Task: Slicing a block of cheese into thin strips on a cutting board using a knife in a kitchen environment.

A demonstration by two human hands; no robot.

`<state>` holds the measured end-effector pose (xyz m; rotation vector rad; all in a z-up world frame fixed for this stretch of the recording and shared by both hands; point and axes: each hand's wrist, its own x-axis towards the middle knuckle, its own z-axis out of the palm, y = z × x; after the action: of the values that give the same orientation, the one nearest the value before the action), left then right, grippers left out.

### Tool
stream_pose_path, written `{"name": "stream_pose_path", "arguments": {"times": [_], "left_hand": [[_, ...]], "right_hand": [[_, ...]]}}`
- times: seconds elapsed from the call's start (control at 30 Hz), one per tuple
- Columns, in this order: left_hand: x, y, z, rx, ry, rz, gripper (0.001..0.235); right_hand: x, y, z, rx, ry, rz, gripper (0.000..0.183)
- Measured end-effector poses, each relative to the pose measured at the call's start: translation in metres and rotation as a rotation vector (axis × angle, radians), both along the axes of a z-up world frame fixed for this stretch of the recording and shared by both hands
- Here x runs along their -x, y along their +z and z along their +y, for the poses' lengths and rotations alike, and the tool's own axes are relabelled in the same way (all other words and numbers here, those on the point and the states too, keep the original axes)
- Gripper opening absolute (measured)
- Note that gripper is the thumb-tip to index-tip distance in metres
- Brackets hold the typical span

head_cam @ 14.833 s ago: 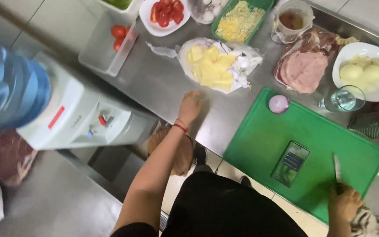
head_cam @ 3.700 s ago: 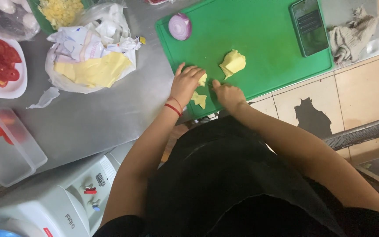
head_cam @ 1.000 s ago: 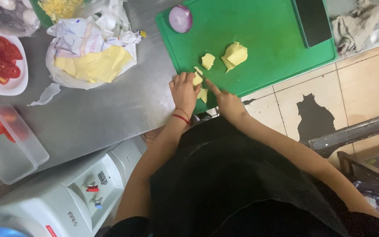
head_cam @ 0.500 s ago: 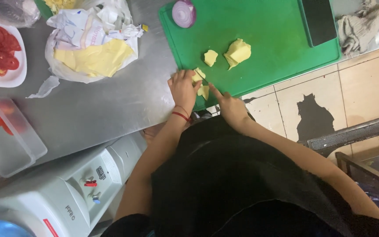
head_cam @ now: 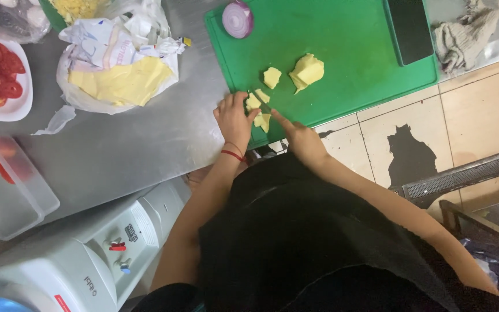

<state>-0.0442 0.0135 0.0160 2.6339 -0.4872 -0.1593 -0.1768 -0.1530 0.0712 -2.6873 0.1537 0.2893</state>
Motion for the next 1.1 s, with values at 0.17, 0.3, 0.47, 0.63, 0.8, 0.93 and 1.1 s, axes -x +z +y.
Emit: {"name": "stream_pose_path", "arguments": {"times": [0.17, 0.3, 0.47, 0.63, 0.8, 0.93, 1.1], "left_hand": [[-0.004, -0.002, 0.003, 0.004, -0.015, -0.015, 0.044], [-0.006, -0.02, 0.003, 0.0, -0.016, -0.041, 0.041], [-0.007, -0.022, 0.003, 0.017, 0.012, -0.061, 0.038], [-0.005, -0.013, -0.001, 0.023, 0.034, -0.023, 0.043], [-0.006, -0.008, -0.006, 0.041, 0.041, 0.0, 0.051], [-0.006, -0.014, -0.004, 0.018, 0.03, 0.009, 0.053], [-0.004, -0.015, -0.003, -0.003, 0.03, -0.062, 0.052]], "right_hand": [[-0.001, 0.002, 0.011, 0.196, 0.075, -0.02, 0.072], [-0.013, 0.004, 0.013, 0.247, 0.116, -0.033, 0.073], [-0.041, -0.013, -0.003, -0.273, -0.116, 0.099, 0.047], [-0.026, 0.006, -0.011, -0.227, -0.11, 0.036, 0.055], [-0.012, 0.01, 0.002, 0.043, 0.011, -0.034, 0.065], [-0.005, -0.015, 0.006, 0.114, 0.052, -0.062, 0.072], [-0.004, -0.02, 0.011, 0.283, 0.082, -0.137, 0.072]]}}
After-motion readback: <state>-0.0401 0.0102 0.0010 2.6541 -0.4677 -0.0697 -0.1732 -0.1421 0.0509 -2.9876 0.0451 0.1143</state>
